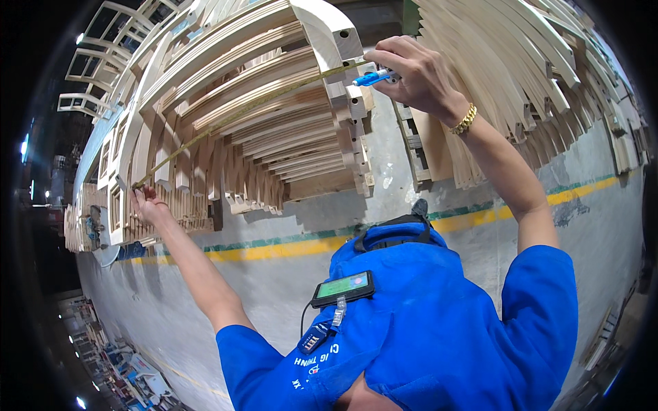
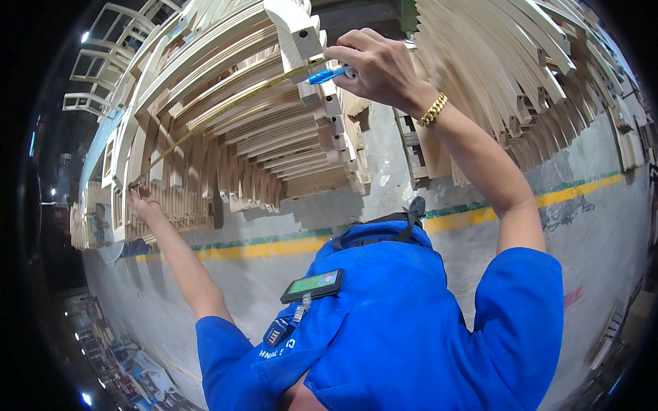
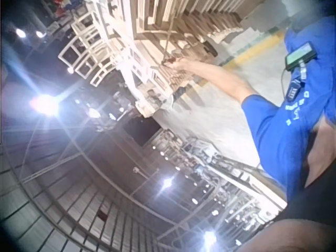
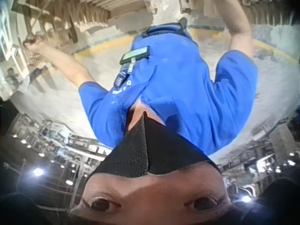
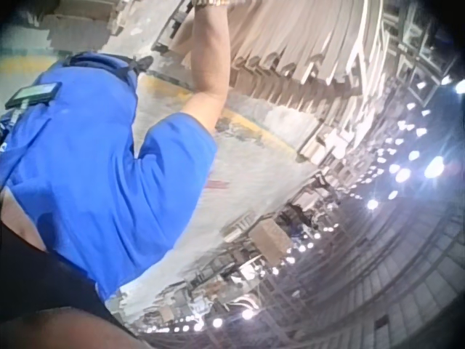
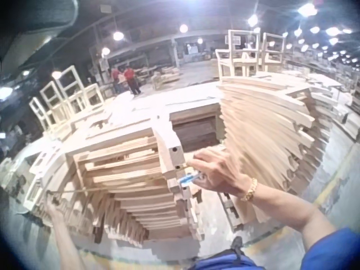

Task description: The person measures wooden chair backrests with a tape measure and marks them with a blue marker. They move between stacks of parts, measure dimensions, and write notes on cardboard and their hand.

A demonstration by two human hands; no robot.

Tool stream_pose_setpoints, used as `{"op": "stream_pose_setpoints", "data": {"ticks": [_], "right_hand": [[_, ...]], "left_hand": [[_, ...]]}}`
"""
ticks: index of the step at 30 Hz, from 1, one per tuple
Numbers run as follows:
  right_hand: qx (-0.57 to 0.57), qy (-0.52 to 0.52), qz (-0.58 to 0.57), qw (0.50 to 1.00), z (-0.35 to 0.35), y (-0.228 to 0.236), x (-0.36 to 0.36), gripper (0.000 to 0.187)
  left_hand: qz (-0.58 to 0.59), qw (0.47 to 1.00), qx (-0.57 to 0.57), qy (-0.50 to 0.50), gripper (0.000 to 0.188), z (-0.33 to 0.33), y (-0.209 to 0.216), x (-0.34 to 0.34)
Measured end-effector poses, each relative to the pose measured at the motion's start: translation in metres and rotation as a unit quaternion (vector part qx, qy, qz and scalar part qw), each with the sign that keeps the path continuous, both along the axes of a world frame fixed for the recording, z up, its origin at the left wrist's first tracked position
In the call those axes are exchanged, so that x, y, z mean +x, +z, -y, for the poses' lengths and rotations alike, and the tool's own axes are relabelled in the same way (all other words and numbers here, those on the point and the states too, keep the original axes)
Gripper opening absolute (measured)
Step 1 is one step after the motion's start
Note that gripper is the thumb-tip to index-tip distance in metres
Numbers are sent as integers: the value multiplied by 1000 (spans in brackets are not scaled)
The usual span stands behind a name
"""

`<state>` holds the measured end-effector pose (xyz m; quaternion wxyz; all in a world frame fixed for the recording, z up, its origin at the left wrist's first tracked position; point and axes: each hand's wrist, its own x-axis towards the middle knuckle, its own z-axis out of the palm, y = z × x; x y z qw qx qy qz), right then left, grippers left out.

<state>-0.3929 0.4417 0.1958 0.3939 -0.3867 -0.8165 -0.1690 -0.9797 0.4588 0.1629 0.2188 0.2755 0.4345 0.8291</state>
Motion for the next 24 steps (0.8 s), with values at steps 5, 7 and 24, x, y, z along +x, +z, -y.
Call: {"op": "stream_pose_setpoints", "data": {"ticks": [5,7,24], "right_hand": [[28,5,-1,1000,-2,-6,2,42],[28,5,-4,1000,-2,-9,1,43],[28,-12,-3,1000,-3,-12,1,46]], "left_hand": [[-5,1000,-18,-4,32,4,-1,-9],[-4,999,-40,3,32,2,-1,-10],[-13,999,-43,-22,30,2,1,-4]]}}
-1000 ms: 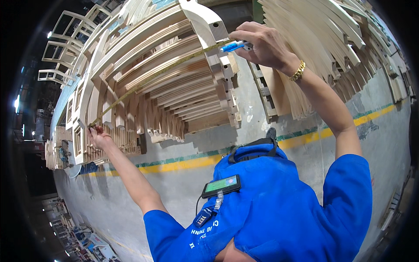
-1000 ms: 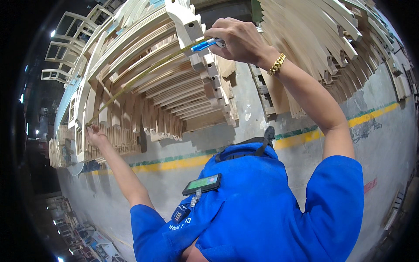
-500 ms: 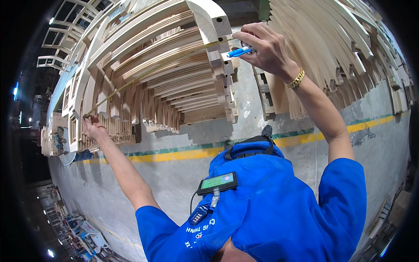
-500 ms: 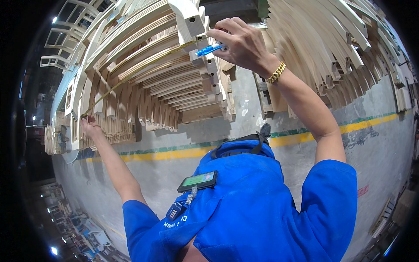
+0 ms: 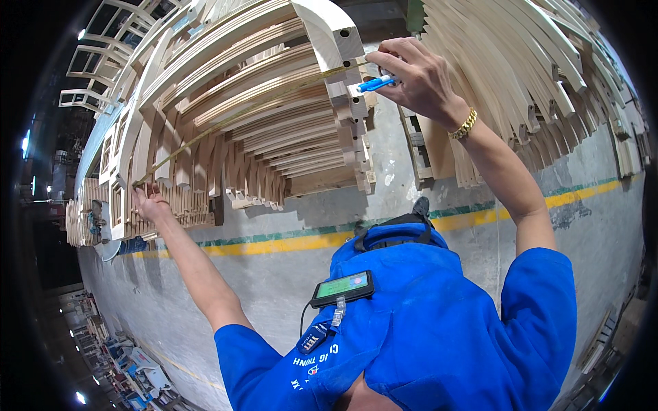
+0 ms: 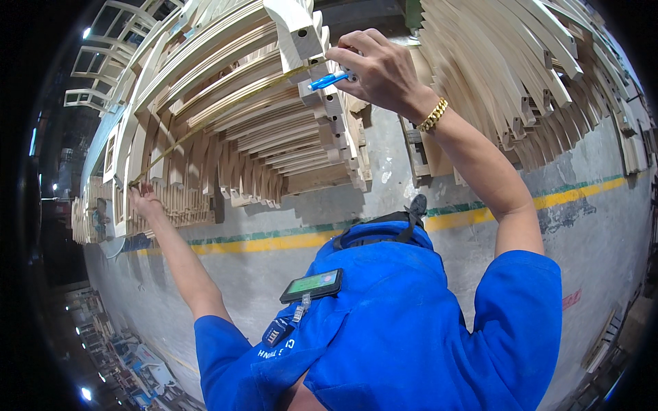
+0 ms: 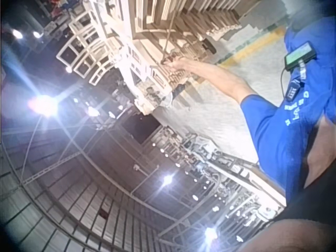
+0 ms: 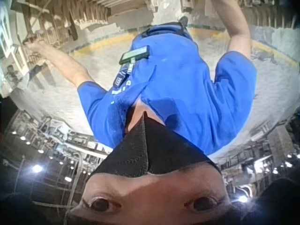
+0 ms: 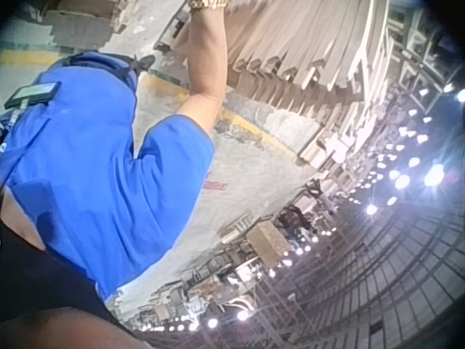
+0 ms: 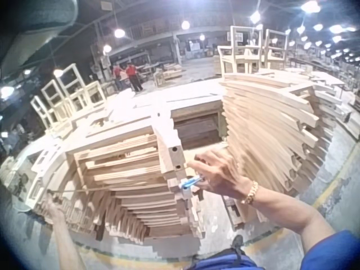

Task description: The person measures wooden chair backrests with a tape measure and marks them with a blue marker. They move between stacks of parts, measure dimensions, and write notes on cardboard and their hand.

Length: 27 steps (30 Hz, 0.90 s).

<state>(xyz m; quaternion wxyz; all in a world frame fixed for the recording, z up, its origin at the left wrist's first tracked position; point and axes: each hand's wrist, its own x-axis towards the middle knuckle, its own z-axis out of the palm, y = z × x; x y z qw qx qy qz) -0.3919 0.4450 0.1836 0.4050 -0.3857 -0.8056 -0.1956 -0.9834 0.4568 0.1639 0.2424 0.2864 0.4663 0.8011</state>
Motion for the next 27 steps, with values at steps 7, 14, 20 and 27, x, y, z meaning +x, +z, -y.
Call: {"op": "stream_pose_setpoints", "data": {"ticks": [7,14,20,27], "right_hand": [[-3,2,-5,1000,3,3,-1,44],[-9,-1,-3,1000,4,4,-1,42],[-5,3,-4,1000,3,3,-2,43],[-5,4,-7,1000,4,3,-1,46]], "left_hand": [[9,1000,19,-10,28,2,1,-1],[14,999,27,-24,30,1,0,0],[10,1000,15,-9,26,4,3,2],[10,1000,5,1,32,5,6,8]]}}
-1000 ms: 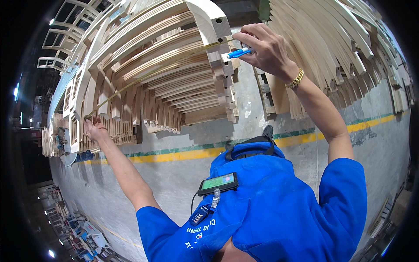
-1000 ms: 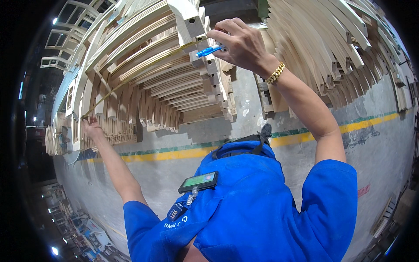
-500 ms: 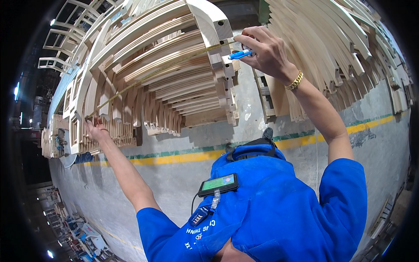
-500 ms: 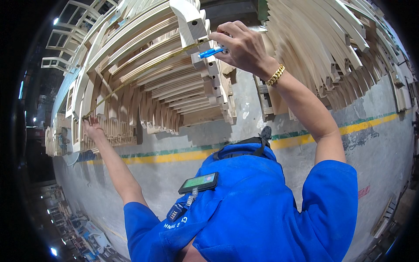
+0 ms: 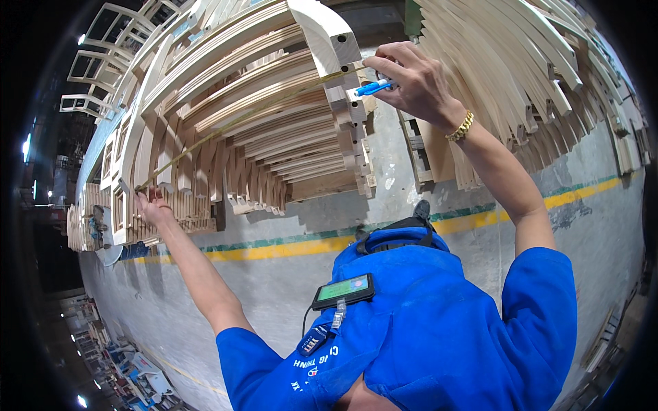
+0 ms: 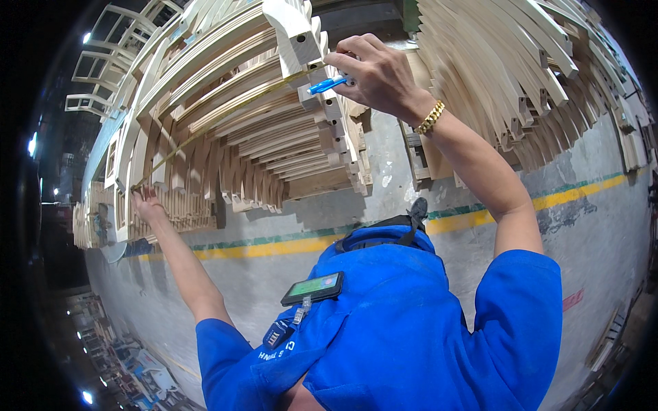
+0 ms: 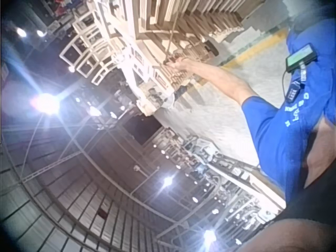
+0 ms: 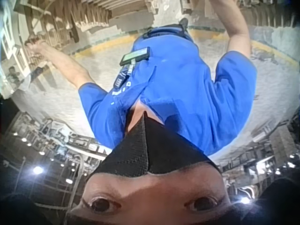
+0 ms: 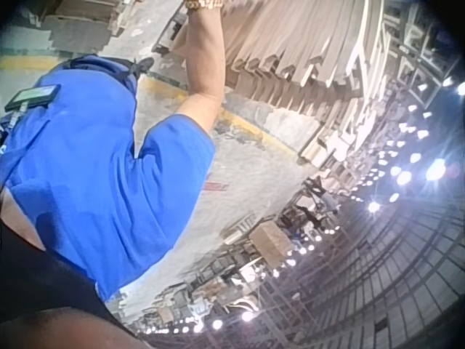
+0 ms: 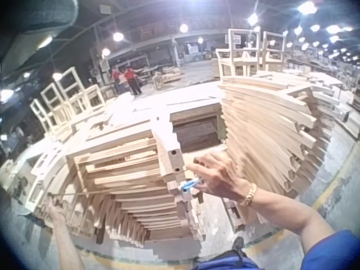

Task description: The person measures wooden chair backrests with a tape measure and marks them with a blue marker. They move between stacks of parts, measure dimensions, and write notes on cardboard and their hand.

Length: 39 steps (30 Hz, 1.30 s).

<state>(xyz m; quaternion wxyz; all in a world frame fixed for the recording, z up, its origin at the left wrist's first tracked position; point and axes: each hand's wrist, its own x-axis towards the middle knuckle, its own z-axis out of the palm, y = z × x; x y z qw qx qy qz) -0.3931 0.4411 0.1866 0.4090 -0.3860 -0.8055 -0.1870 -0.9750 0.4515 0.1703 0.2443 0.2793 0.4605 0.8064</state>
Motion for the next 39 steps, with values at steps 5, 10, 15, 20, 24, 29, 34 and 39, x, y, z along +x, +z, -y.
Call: {"op": "stream_pose_setpoints", "data": {"ticks": [5,10,15,20,24,29,34,39], "right_hand": [[-6,-7,5,1000,0,-1,2,47],[-6,3,7,1000,1,-2,0,41],[-6,30,-18,999,9,9,-2,38],[-50,22,-4,998,13,8,-7,36],[-52,32,1,998,11,10,-11,35],[-63,26,4,998,13,9,-8,34],[-70,22,-5,997,13,11,-8,35],[-67,13,-3,998,11,11,-11,37]], "left_hand": [[5,1000,-1,-1,29,-4,-3,5],[-12,1000,-12,-8,26,1,-10,-15],[-2,999,45,18,26,-2,-1,-4],[32,999,39,6,26,-2,-6,13],[30,999,27,18,30,4,-4,8],[32,998,50,8,28,-3,-10,15],[18,998,51,13,27,-4,-10,9],[31,998,50,13,27,-4,-12,11]]}}
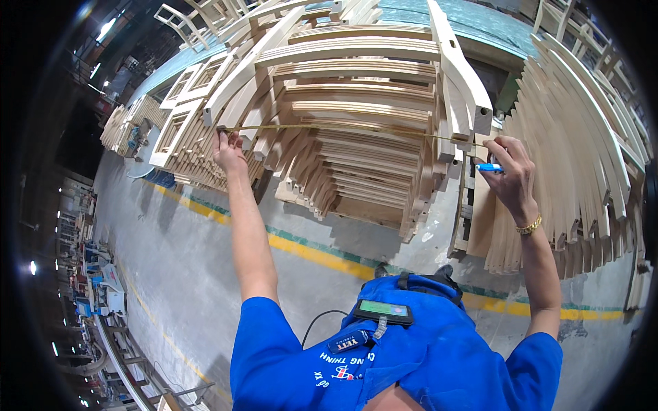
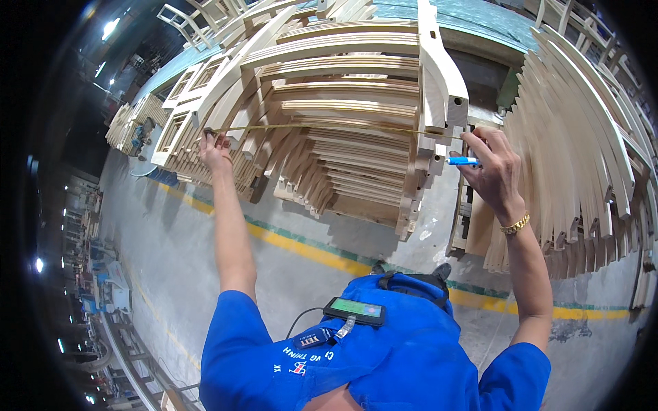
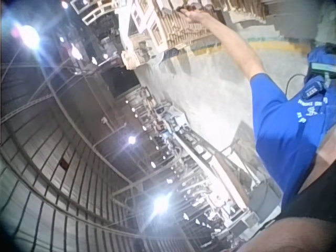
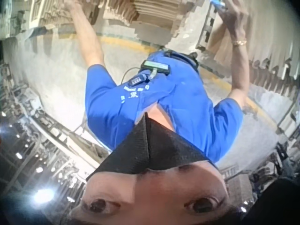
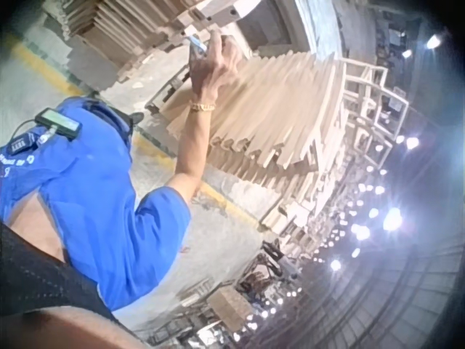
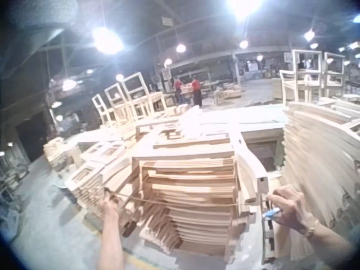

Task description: The person measures wooden chair backrests with a tape measure and marks them with a blue marker. They move between stacks of parts, measure dimensions, and write notes on cardboard and their hand.

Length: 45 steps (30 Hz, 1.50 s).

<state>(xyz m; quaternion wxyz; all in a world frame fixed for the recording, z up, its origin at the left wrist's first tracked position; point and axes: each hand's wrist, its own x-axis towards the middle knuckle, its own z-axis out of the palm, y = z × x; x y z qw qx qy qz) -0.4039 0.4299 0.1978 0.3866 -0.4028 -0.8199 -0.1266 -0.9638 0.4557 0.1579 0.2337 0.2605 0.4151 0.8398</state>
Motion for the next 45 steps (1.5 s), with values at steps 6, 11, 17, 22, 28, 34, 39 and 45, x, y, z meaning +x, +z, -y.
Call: {"op": "stream_pose_setpoints", "data": {"ticks": [6,11,17,22,28,34,39,45], "right_hand": [[-2,4,-3,1000,-1,3,-1,35],[-1,12,-9,1000,-4,3,-2,34],[-31,7,0,999,-1,6,-3,32],[-41,19,5,999,5,5,-12,32],[-111,20,4,994,13,-13,-22,31],[-95,20,11,995,13,-25,-16,33],[-115,-6,34,993,8,-34,-17,33],[-121,-31,15,992,9,-37,-8,38]], "left_hand": [[-9,1000,4,-4,31,1,3,2],[-23,1000,-3,-11,25,4,1,-8],[-2,1000,8,-7,28,0,-6,-4],[-6,999,32,20,24,0,-22,-7],[40,997,-36,51,16,-2,-41,-5],[-151,972,-169,62,15,1,-37,-34],[-22,991,-133,3,11,-13,-54,-24],[-25,991,-133,-8,8,-16,-55,-12]]}}
